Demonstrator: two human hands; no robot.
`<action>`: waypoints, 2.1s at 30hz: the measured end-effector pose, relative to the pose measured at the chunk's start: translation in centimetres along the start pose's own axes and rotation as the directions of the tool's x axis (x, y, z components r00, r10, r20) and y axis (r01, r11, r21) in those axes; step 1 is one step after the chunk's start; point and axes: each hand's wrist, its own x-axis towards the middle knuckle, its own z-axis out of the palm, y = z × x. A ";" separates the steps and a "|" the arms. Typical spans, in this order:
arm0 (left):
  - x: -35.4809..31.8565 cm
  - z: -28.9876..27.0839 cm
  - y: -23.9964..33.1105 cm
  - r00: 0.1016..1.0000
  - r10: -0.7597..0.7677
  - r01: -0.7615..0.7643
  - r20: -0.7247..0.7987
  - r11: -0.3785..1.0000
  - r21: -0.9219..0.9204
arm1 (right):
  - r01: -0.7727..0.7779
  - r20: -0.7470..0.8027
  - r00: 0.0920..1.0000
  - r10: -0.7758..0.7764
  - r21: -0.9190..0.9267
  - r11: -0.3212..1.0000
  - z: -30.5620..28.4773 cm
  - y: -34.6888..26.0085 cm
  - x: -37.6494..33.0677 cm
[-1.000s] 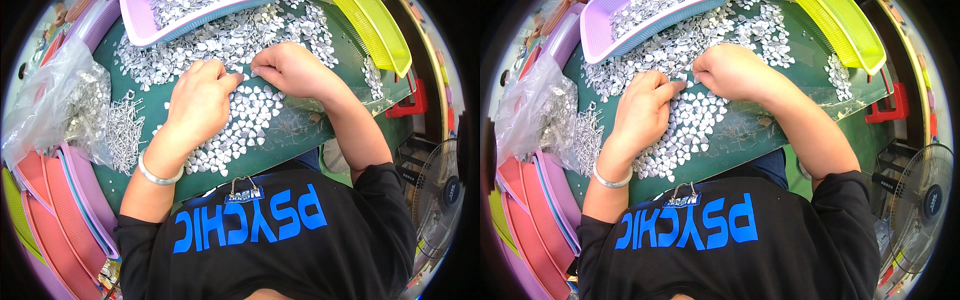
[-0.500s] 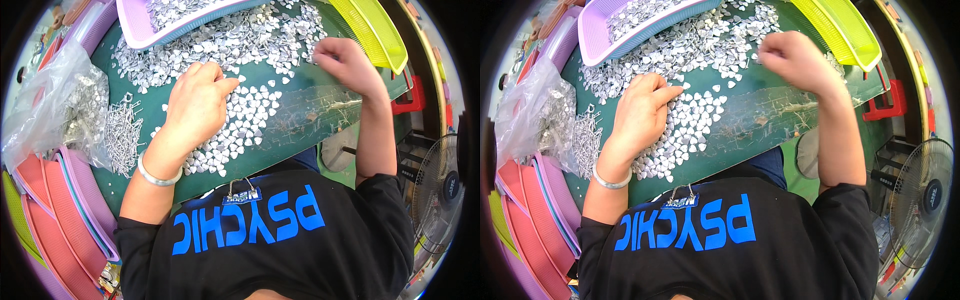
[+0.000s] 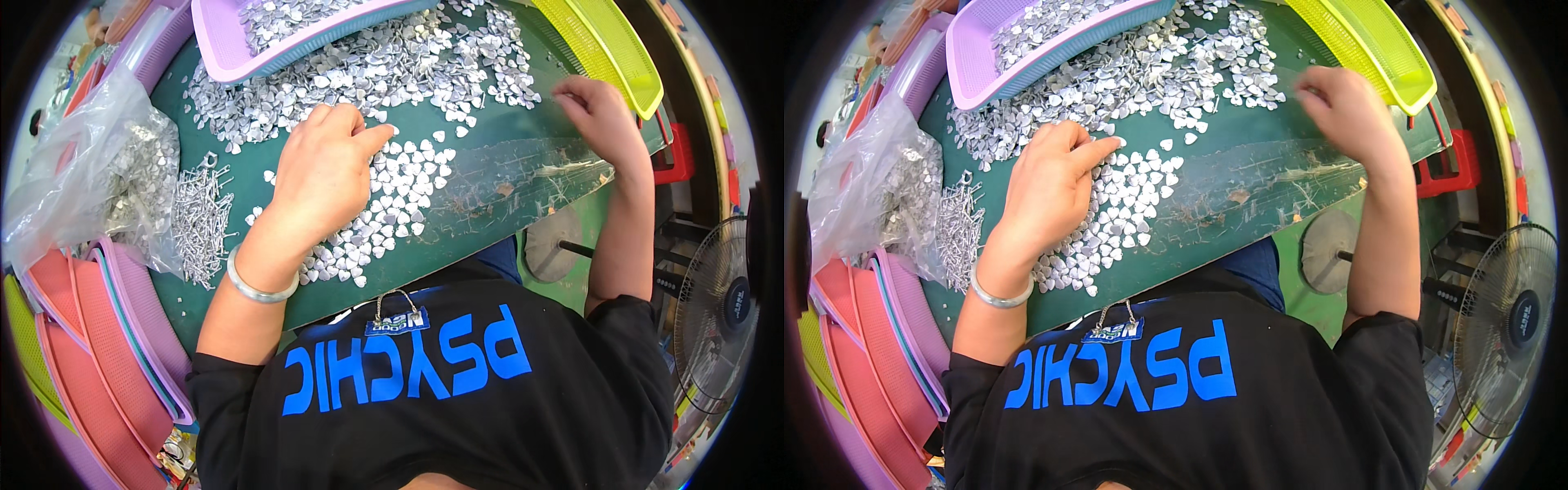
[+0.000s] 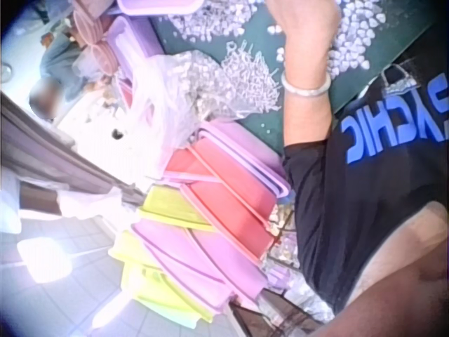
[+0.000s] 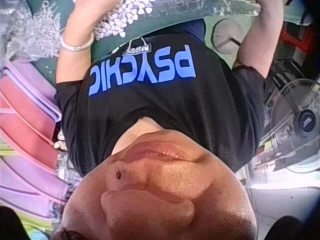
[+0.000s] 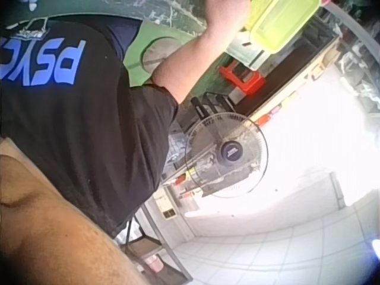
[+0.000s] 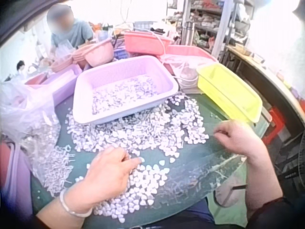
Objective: The person sits at a green workbench and repeatedly picks up small silver metal pieces and heart-shaped white objects. They use both hands to manipulate and assemble these items, placing them into a pile on the table. The workspace includes a purple tray and a yellow basket containing additional parts.
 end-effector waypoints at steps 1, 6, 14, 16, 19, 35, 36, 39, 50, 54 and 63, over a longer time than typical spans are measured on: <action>0.0 -0.1 0.0 1.000 0.012 -0.012 0.014 1.000 -0.015 | 0.089 0.019 0.996 -0.091 0.089 0.992 0.5 -1.2 0.6; -0.4 -0.2 -0.7 0.999 0.031 -0.031 -0.008 0.995 -0.094 | 0.349 0.143 0.910 -0.390 0.246 0.904 4.5 -9.2 3.2; -0.9 -0.8 -2.9 0.977 -0.126 0.117 -0.171 0.991 -0.061 | 0.418 0.192 0.888 -0.419 0.049 0.907 8.4 -13.3 4.8; -1.0 -0.9 -2.9 0.982 -0.104 0.089 -0.157 0.991 -0.097 | 0.405 0.176 0.891 -0.419 0.115 0.907 8.7 -13.0 4.9; -1.0 -0.8 -2.6 0.986 -0.075 0.058 -0.146 0.991 -0.120 | 0.453 0.238 0.841 -0.486 0.181 0.873 8.1 -12.6 5.1; -1.5 -1.1 -2.9 0.989 -0.078 0.073 -0.126 0.996 -0.046 | 0.487 0.257 0.810 -0.527 0.204 0.849 7.7 -12.2 5.1; -1.6 -1.1 -2.9 0.989 -0.074 0.068 -0.126 0.996 -0.051 | 0.487 0.251 0.811 -0.529 0.211 0.847 7.8 -12.1 5.2; -1.5 -1.2 -2.4 0.993 -0.055 0.046 -0.106 0.995 -0.087 | 0.492 0.178 0.824 -0.538 0.245 0.835 8.1 -12.6 4.8; -1.6 -0.9 -1.7 0.999 0.003 -0.004 -0.036 1.000 -0.013 | 0.508 0.180 0.822 -0.541 0.198 0.838 8.8 -12.8 4.8; -1.7 -1.0 -2.0 0.999 0.004 -0.006 -0.047 0.999 -0.039 | 0.528 0.163 0.815 -0.556 0.186 0.828 9.4 -12.6 4.8; -2.3 -1.8 -3.2 0.968 -0.170 0.150 -0.186 0.982 -0.117 | -0.443 0.458 0.837 -0.299 0.888 0.119 7.4 -11.3 5.9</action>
